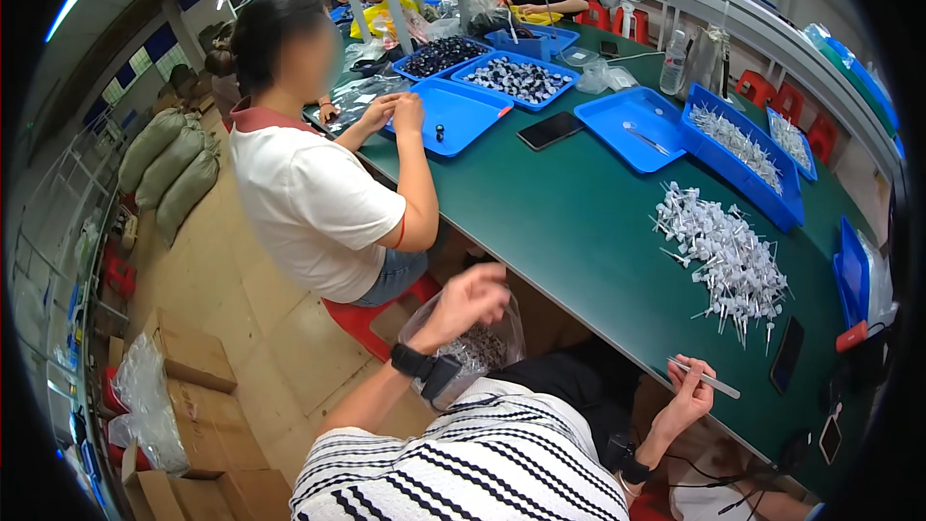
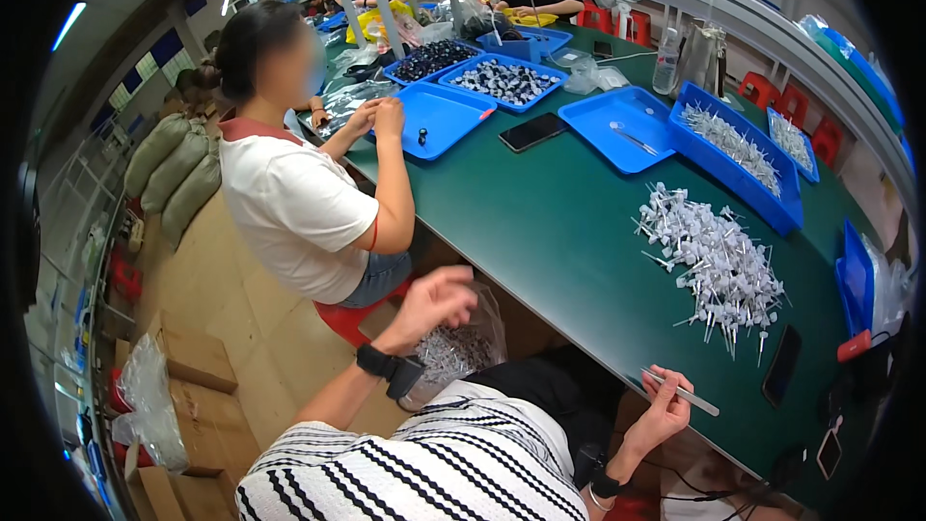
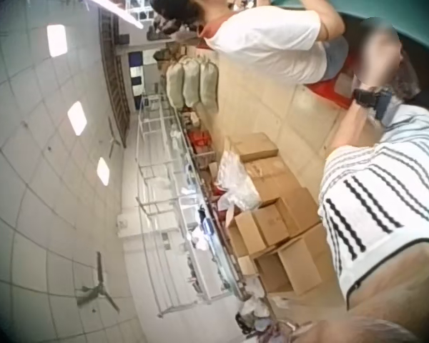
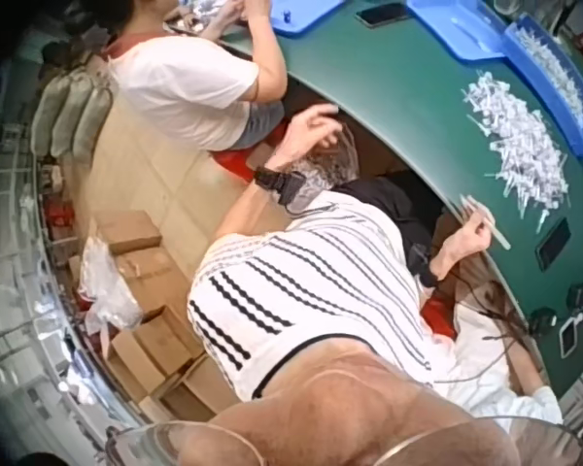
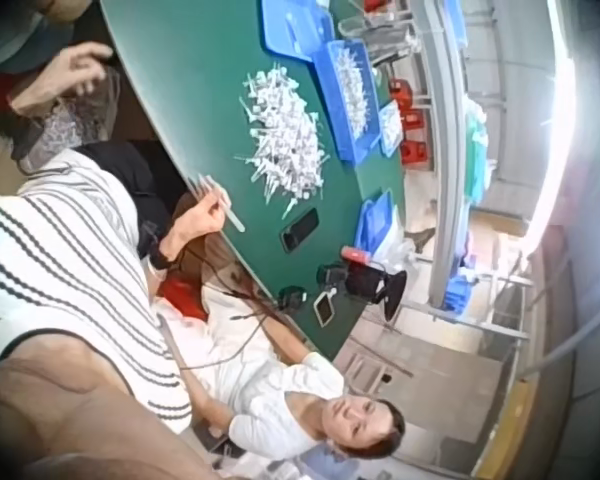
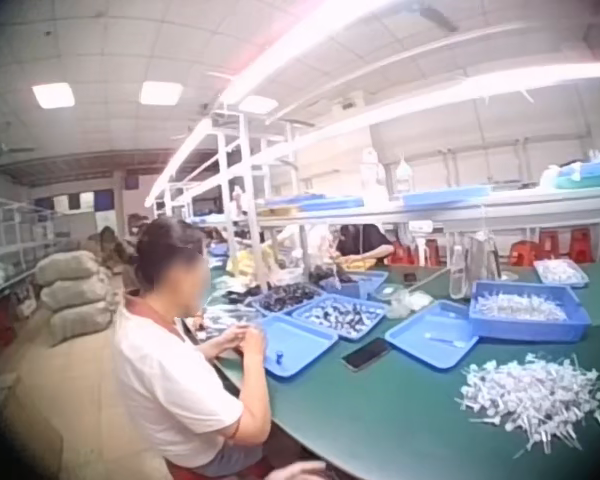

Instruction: The person uses tweezers to pick up small white plastic components from a pile on a green table and carefully inserts a small metal pin into each one. The person handles the components one at a time, repeating the insertion process for multiple units throughout the clip.

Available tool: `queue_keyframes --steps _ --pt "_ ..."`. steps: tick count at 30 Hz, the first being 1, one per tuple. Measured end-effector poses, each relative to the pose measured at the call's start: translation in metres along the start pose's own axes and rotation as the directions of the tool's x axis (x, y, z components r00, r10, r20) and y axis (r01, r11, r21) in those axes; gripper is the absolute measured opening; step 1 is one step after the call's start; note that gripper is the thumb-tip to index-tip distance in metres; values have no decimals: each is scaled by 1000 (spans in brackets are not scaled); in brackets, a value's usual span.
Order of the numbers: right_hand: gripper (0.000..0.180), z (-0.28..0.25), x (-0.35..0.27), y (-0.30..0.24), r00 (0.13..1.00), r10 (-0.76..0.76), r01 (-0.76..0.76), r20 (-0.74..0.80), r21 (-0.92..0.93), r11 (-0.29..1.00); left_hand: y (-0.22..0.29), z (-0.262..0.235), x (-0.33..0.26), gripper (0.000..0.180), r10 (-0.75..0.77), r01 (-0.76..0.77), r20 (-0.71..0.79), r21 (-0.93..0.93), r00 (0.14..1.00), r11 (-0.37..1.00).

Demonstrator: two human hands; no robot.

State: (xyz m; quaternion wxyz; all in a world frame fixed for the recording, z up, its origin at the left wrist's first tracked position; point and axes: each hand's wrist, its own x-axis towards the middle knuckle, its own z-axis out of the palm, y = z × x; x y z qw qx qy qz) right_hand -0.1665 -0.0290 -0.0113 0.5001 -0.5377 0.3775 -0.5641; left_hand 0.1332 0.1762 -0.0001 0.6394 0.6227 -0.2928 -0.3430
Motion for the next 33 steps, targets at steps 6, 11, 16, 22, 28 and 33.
queue_keyframes --steps 6,11,16,22,28,33 --pt "27 0 -9 -1 1000 21 -21 -5 -8 1000 96 -6 49 47 434 -525 -437 -106 788 845" --pt "19 20 2 -24 995 -86 87 51 -11 996 67 67 72 37 212 -248 -132 -403 968 881" --pt "16 64 36 -98 926 -316 168 208 522 836 50 144 68 29 41 41 185 -420 982 907" --pt "28 -21 52 -79 977 -72 190 -202 661 726 41 137 93 17 106 -16 432 -207 895 978" --pt "21 -14 28 -1 981 158 -76 -108 538 839 55 215 177 15 347 -603 526 461 777 651" --pt "17 6 35 26 974 227 -176 -9 603 778 -3 228 232 17 402 -768 658 584 637 262"
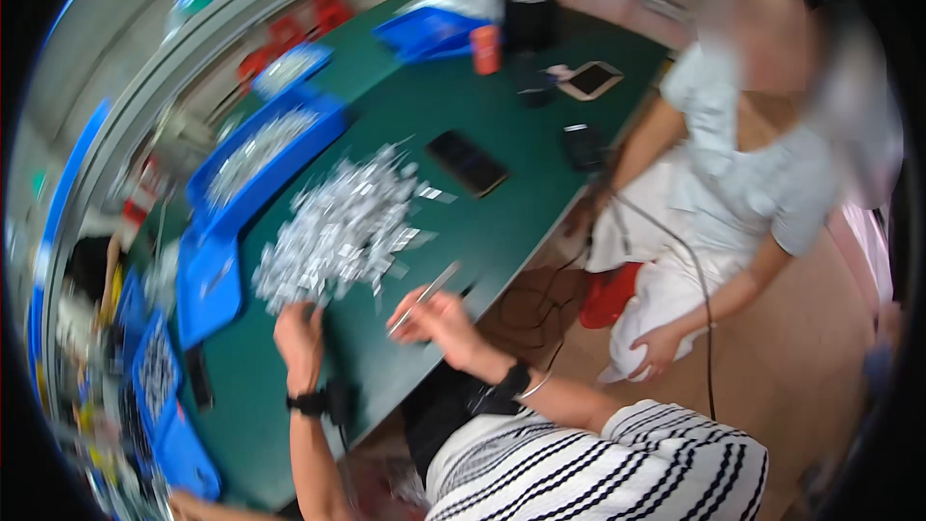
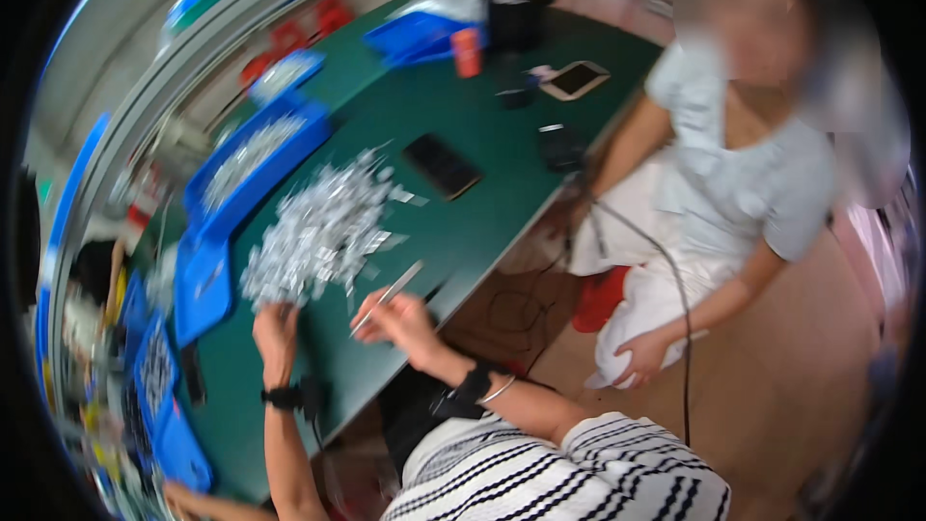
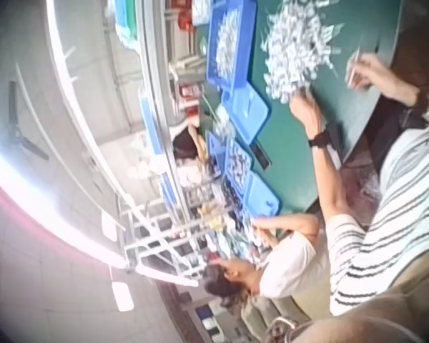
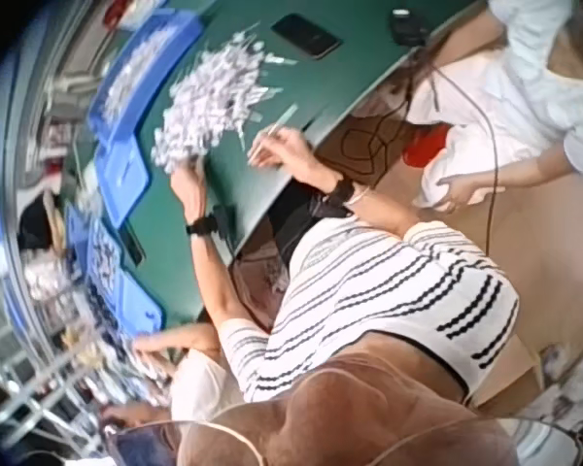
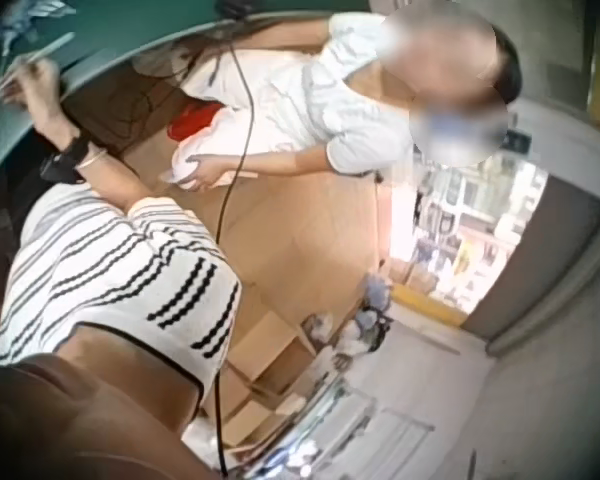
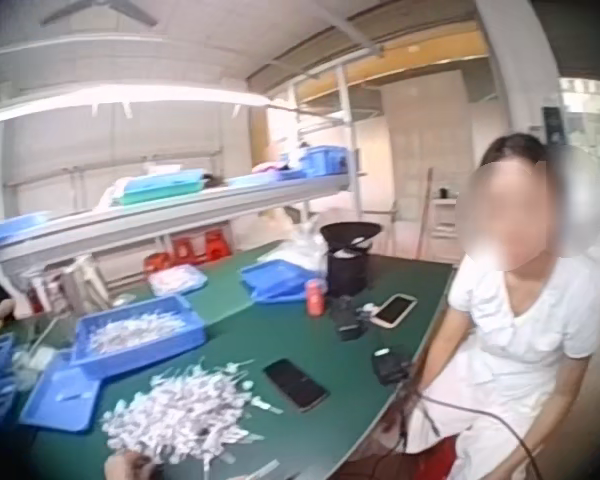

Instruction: The person uses tweezers to pick up small white plastic components from a pile on a green table and carefully inserts a small metal pin into each one. The person handles the components one at a time, repeating the insertion process for multiple units throughout the clip.

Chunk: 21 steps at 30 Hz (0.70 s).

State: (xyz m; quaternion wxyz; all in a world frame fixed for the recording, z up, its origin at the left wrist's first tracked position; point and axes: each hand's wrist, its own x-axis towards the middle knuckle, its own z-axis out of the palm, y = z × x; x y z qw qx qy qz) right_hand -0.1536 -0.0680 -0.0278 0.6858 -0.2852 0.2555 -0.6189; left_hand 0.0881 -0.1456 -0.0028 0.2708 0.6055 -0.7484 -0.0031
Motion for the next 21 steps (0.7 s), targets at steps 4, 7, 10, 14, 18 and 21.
queue_keyframes --steps 4,7,10,14,18,21 --pt "24 -9 6 2 998 64 -63 28 -24 998 8 5 9 12 -21 22 67 -22 998 1000" --pt "22 -11 6 -1 998 36 -31 47 -104 994 19 4 11 11 -41 45 71 -45 997 998" --pt "21 -11 2 -11 998 45 -39 36 -148 988 33 -7 -6 11 -172 187 109 -147 979 971" --pt "22 8 -15 -18 999 1 4 54 -89 996 59 -21 -72 9 -382 382 159 -678 910 628" --pt "20 23 -24 -19 988 -63 63 141 0 998 123 -11 -99 8 -394 323 144 -839 908 438" --pt "19 29 -28 -17 984 -166 170 67 -67 983 135 -15 -105 20 -359 349 227 -880 905 324"
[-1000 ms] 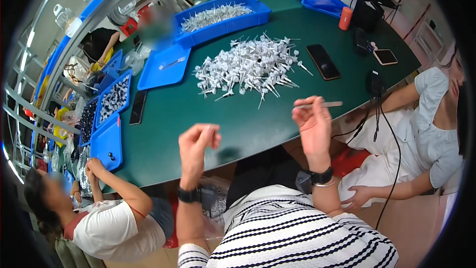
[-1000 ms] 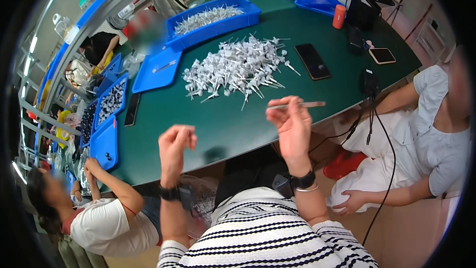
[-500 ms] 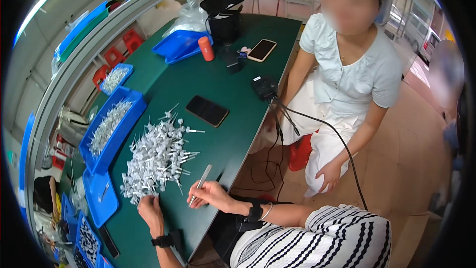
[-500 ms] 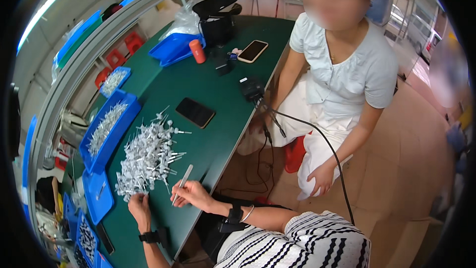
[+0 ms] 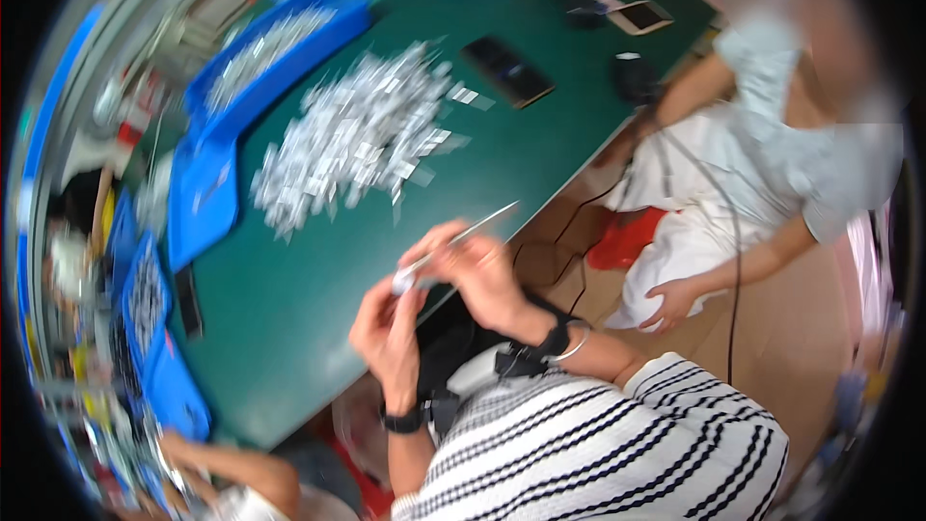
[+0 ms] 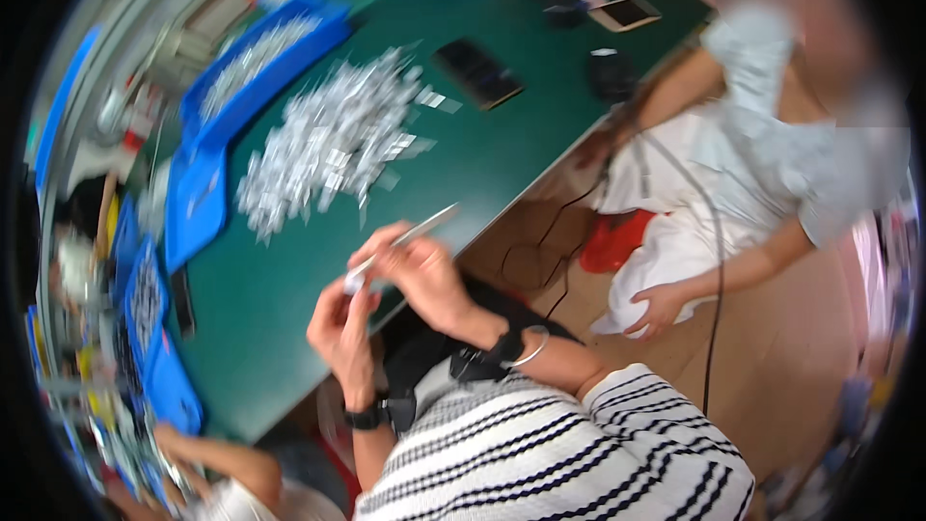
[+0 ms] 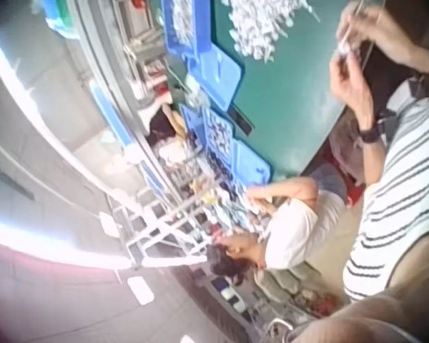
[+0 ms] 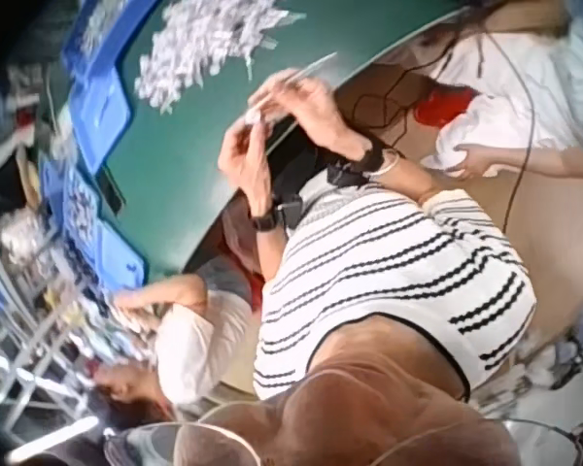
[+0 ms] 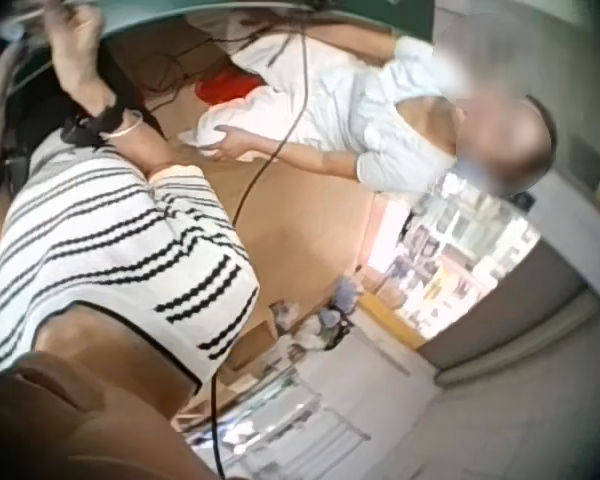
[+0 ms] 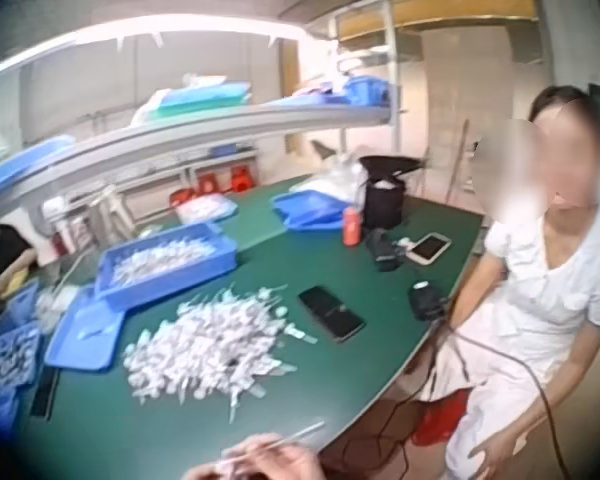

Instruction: The person uses tweezers to pick up small white plastic components from a pile on a green table and carefully inserts a small metal pin into each one. The person handles the components one at a time, repeating the insertion process for multiple units throughout the clip.

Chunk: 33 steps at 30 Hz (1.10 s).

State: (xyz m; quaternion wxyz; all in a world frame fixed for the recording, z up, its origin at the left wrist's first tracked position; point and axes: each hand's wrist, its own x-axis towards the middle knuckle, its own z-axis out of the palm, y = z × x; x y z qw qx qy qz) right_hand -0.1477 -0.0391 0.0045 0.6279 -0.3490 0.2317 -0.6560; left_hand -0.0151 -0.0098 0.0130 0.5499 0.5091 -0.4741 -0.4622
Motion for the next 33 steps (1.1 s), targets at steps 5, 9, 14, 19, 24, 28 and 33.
queue_keyframes --steps 5,9,14,19,24,28,33 --pt "28 7 -9 0 999 -25 27 22 -100 995 -5 -12 -11 27 -86 91 32 -202 996 975" --pt "28 5 -10 -8 998 -51 47 -21 -183 982 -12 -18 -12 27 -117 128 59 -248 991 960" --pt "21 9 -18 -11 990 -130 140 52 -395 908 -16 -14 -12 27 -75 88 74 -187 994 978" --pt "17 6 -16 -5 970 -222 240 98 -508 827 -19 -11 -10 26 -32 49 93 -177 995 983" --pt "17 5 -12 -2 968 -226 249 110 -535 807 -16 -9 -9 24 -6 20 90 -151 996 988" --pt "16 4 -11 1 968 -232 249 99 -531 810 -17 -9 -7 24 0 13 100 -128 995 992" --pt "12 2 -9 0 913 -317 405 259 -677 615 -21 -6 -6 25 35 -24 86 -132 996 991"
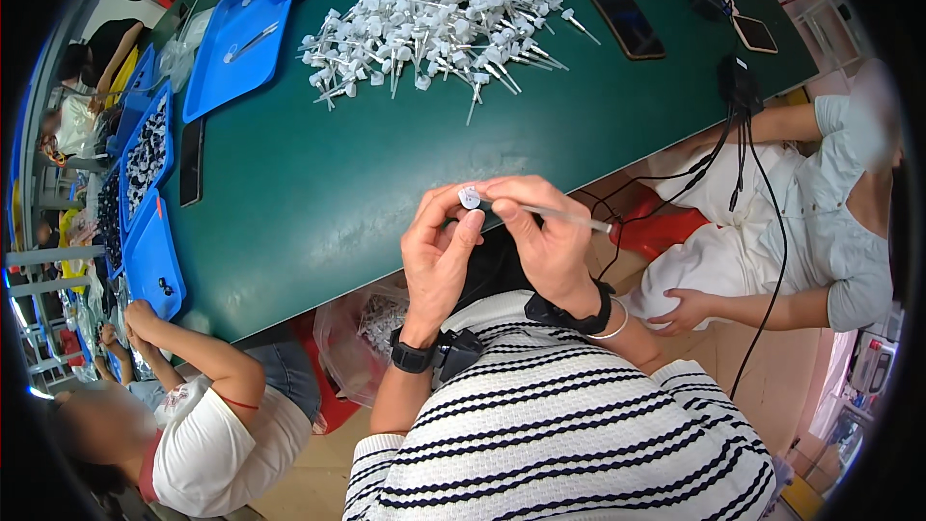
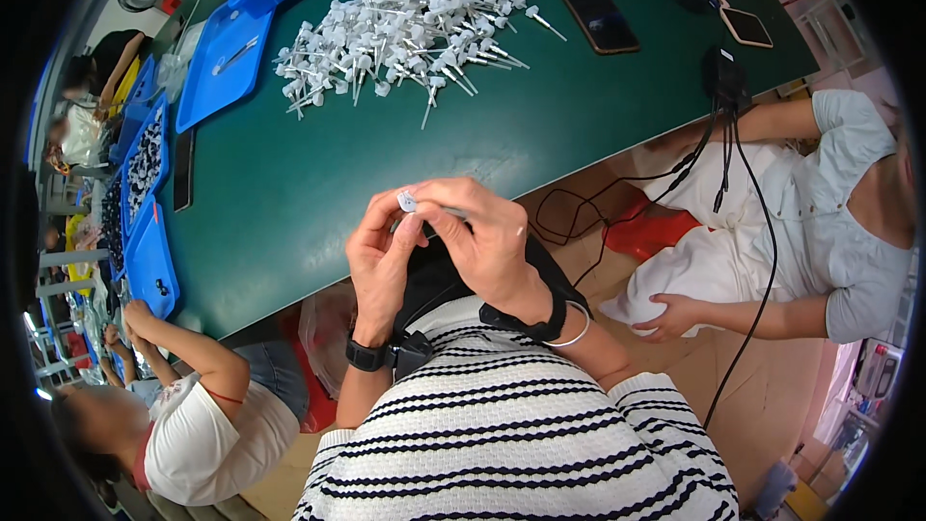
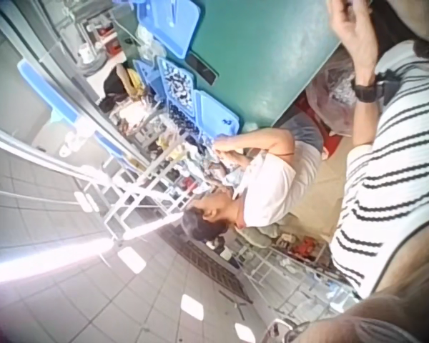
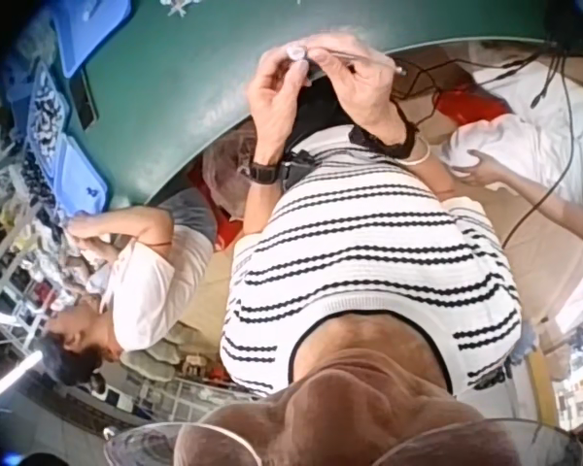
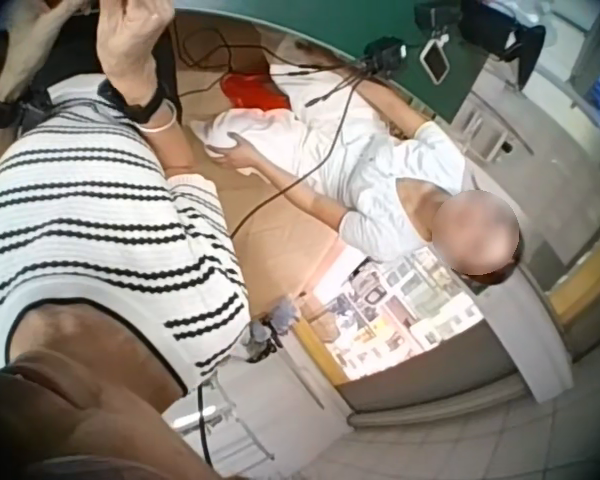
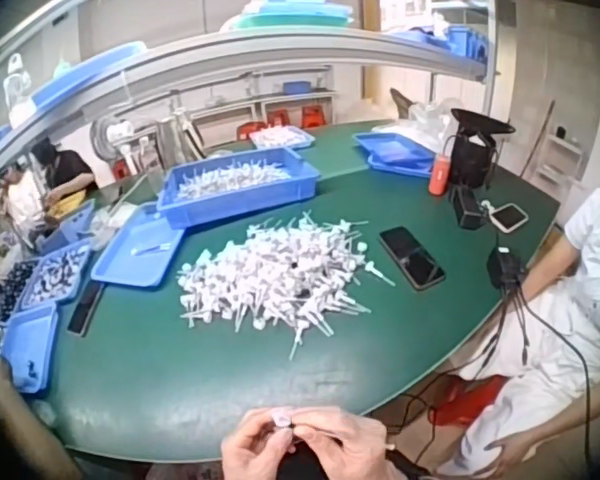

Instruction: The person uses tweezers to pick up small white plastic components from a pile on a green table and carefully inserts a small metal pin into each one. The person handles the components one at a time, repeating the insertion process for multiple units throughout the clip.

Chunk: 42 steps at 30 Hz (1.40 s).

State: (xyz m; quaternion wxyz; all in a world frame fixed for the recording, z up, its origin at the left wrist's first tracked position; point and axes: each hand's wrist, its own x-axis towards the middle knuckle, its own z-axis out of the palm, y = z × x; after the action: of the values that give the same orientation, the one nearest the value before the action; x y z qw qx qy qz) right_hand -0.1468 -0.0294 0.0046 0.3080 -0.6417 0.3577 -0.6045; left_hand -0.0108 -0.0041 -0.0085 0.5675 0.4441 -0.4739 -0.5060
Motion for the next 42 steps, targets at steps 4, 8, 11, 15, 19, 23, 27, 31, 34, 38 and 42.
queue_keyframes --steps 4,8,11,15,19,23,27,31,34,38,42 --pt "15 4 -3 0 984 -175 179 40 -145 973 -3 1 -1 24 -40 38 -50 -32 998 999" --pt "15 5 -10 3 989 -145 145 9 -127 981 -2 3 -2 24 -34 34 -89 -1 995 999" --pt "13 5 -7 2 996 -89 88 -22 -29 996 -2 1 -3 25 -24 26 -93 20 995 999" --pt "13 4 -7 0 993 62 -48 -104 135 990 -2 1 -3 25 -47 48 -96 10 994 999" --pt "15 6 -6 1 989 123 -108 -84 158 981 1 5 -4 25 -4 9 -106 43 994 999" --pt "15 7 -7 4 987 130 -113 -94 171 979 -1 6 -4 25 45 -30 -114 125 993 992" --pt "15 9 -6 6 986 139 -117 -95 204 972 -3 6 -5 25 56 -32 -126 185 990 982" --pt "15 8 -6 6 985 153 -132 -84 211 968 -1 7 -5 25 55 -30 -128 192 990 981" --pt "15 8 -6 5 987 133 -115 -88 183 976 -2 8 -5 26 66 -42 -130 182 989 982" --pt "15 8 -7 5 986 136 -115 -100 191 975 0 9 -5 26 56 -31 -131 186 990 982" --pt "15 8 -7 5 986 128 -107 -108 181 978 0 10 -5 26 63 -39 -132 178 989 983"
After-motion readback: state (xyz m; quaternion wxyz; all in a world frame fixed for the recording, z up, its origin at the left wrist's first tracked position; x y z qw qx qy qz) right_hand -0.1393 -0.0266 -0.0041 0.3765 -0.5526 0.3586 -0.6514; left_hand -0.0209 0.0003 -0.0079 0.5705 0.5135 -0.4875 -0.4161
